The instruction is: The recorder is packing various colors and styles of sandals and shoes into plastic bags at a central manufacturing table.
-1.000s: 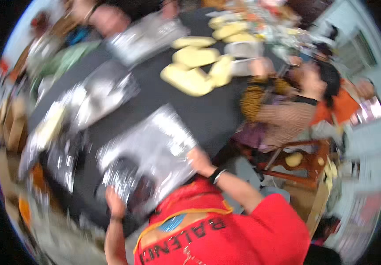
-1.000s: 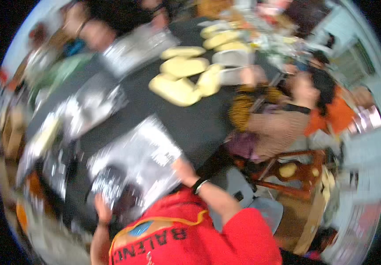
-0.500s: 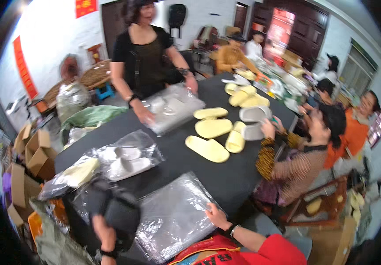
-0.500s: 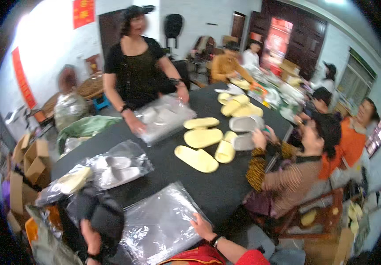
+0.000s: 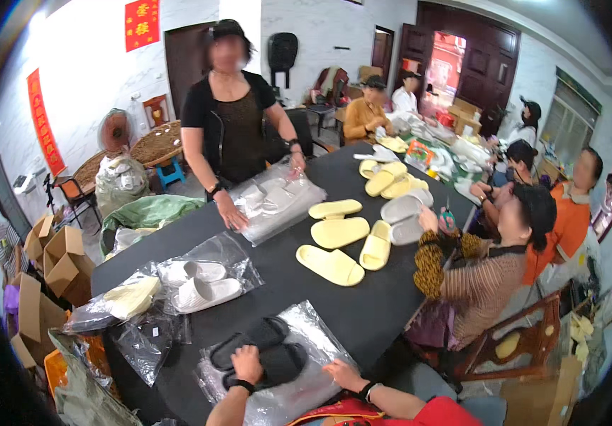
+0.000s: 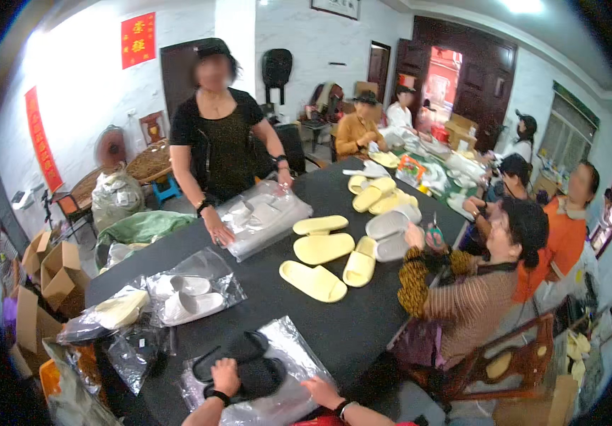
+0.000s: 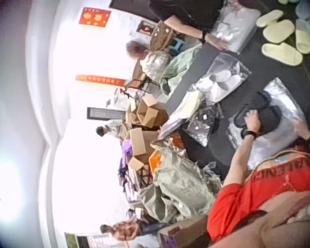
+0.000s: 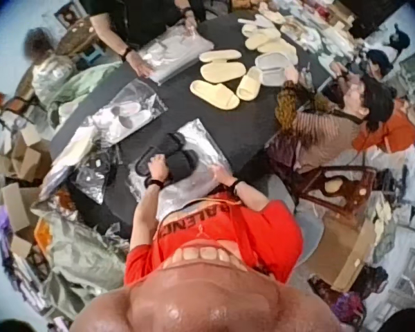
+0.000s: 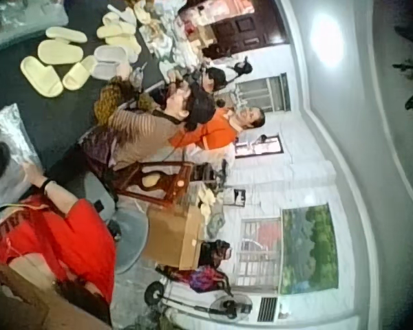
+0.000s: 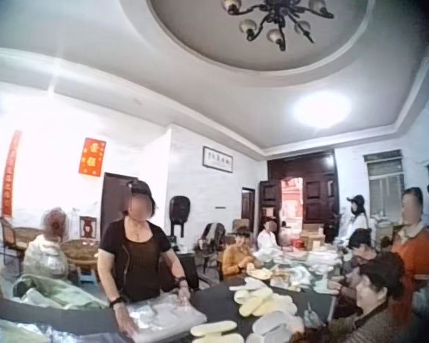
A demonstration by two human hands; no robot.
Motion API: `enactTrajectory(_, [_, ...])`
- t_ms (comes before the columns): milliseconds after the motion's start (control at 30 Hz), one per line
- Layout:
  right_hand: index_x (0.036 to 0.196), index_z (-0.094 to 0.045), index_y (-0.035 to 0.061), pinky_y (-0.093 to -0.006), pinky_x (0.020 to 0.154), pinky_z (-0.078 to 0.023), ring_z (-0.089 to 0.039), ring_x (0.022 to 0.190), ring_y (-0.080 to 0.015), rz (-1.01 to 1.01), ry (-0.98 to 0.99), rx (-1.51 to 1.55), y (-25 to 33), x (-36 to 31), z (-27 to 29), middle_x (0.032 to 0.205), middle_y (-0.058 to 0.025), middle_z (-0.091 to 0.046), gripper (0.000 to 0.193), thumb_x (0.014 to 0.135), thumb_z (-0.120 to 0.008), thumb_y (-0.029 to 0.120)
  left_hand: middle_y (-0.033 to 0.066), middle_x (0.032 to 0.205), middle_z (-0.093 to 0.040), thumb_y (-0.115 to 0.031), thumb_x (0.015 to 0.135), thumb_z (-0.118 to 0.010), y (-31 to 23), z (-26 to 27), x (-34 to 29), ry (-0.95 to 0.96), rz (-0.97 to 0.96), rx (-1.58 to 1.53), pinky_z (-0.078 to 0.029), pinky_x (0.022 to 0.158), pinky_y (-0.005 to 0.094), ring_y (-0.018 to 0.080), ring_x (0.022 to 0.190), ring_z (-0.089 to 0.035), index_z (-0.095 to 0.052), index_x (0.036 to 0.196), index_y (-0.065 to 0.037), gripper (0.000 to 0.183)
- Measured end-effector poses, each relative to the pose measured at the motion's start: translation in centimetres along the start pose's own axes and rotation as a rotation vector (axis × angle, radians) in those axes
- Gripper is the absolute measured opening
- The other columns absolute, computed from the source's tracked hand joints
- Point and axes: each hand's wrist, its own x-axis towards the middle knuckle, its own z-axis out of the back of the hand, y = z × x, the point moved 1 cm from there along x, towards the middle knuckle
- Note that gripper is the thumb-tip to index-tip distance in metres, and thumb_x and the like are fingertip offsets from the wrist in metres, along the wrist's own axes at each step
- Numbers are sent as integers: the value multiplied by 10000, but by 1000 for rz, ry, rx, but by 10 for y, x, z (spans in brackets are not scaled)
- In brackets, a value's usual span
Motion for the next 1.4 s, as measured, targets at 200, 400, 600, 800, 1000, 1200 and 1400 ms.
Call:
enactTrajectory(200, [1091,-553,98,-479,893,-327,-385,1133,-264,43,-76,-403,45,16,34,1220,-129,-433,382,742,-581,251,152,893,-500,-5,656,-500,49,27,-12,151,136,-75,-436,718,431,353,868,-480,-514,816,-8,160])
enactTrajectory(400, [1324,-304,147,-565,1009,-84,-147,1309,-289,152,212,-318,33,2,17,1414,-124,-180,679,777,-507,494,134,868,-486,-12,620,-513,-24,58,-45,91,-162,-76,-417,663,423,327,823,-472,-502,784,-25,165])
enactTrajectory(600, [1359,-249,175,-542,1027,-19,-72,1331,-254,93,283,-346,37,-4,14,1444,-94,-102,769,744,-501,560,180,884,-468,49,630,-471,23,29,-103,141,48,-275,-391,712,451,381,844,-465,-450,784,-7,165])
enactTrajectory(800, [1369,-219,199,-534,1033,-26,-65,1330,-259,85,356,-334,42,2,20,1449,-86,-73,770,748,-491,566,296,1253,-372,-36,725,-447,130,18,-152,137,332,-450,-312,984,380,418,1133,-388,-403,1209,77,500])
enactTrajectory(1000, [1367,-221,189,-554,1020,-33,-60,1331,-268,72,415,-344,44,5,29,1443,-105,-91,731,778,-455,554,294,1148,-476,-30,720,-476,61,102,-116,210,271,-313,-315,979,408,422,1114,-415,-452,1145,110,448])
enactTrajectory(1200, [1348,-269,154,-482,1045,-93,-165,1308,-257,16,440,-425,50,10,31,1427,-87,-176,730,759,-565,466,311,1140,-462,-45,666,-476,-41,78,-68,260,-60,-338,-466,723,442,422,857,-550,-477,1126,21,465])
enactTrajectory(1400, [1310,-350,135,-427,1055,-115,-224,1283,-266,-141,392,266,-12,-25,-16,1381,-100,-286,667,748,-590,401,270,878,-476,44,625,-406,-96,76,-9,204,-380,-726,-380,623,522,472,759,-471,-441,874,43,251])
